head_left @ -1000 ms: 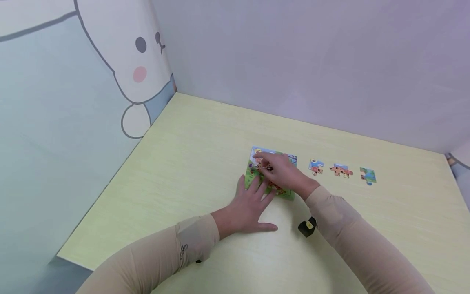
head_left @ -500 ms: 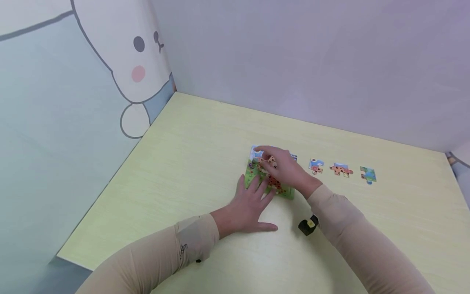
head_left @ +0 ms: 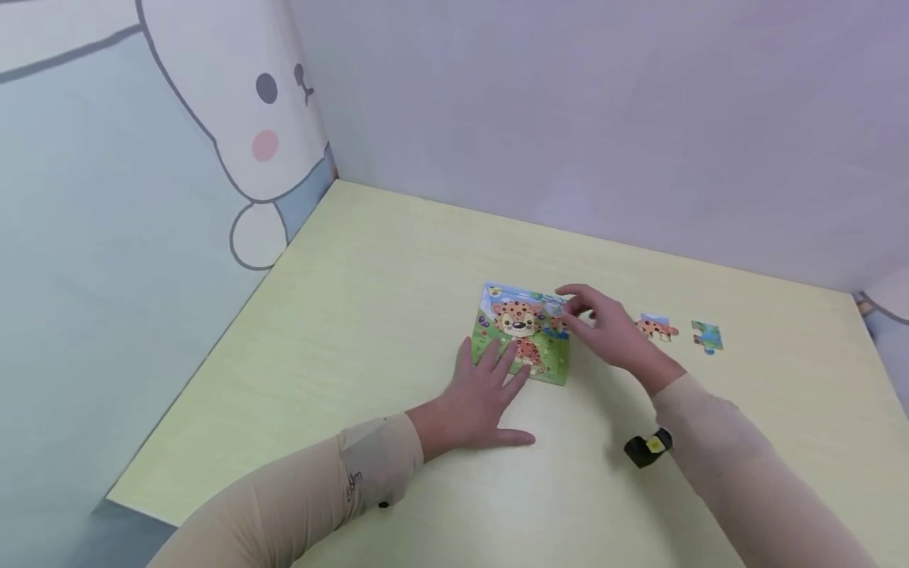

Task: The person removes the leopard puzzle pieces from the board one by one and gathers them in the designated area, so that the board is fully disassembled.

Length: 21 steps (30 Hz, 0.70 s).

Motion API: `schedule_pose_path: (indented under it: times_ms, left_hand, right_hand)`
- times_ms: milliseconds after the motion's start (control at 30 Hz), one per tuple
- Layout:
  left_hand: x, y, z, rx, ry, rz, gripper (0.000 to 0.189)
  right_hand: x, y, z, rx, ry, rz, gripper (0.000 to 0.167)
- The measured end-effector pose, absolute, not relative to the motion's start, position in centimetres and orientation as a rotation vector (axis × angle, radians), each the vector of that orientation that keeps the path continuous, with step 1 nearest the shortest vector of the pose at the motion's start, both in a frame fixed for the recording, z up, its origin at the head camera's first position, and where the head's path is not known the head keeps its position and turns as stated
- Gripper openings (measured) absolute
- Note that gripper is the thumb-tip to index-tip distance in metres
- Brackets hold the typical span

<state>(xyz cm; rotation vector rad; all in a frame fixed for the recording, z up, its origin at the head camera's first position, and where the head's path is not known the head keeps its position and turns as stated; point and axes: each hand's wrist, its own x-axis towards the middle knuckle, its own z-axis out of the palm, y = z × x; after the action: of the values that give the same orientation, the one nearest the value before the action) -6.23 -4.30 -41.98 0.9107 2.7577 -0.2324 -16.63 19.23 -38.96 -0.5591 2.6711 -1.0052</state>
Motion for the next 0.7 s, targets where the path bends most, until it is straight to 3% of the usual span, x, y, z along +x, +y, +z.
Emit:
schedule_pose_path:
  times_ms: [333, 700]
  left_hand:
    - [-6.4, -4.5, -42.0, 0.922, 2.761, -0.198, 0.101]
    - [-6.4, -4.4, -41.9, 0.923, 2.757, -0.183, 0.100]
  right_hand:
    - [-15.9, 26.9, -38.2, -0.431, 2.640, -0.745, 0.049]
    - [-16.0, 26.6, -40.3, -0.414, 2.645, -0.714, 0.048]
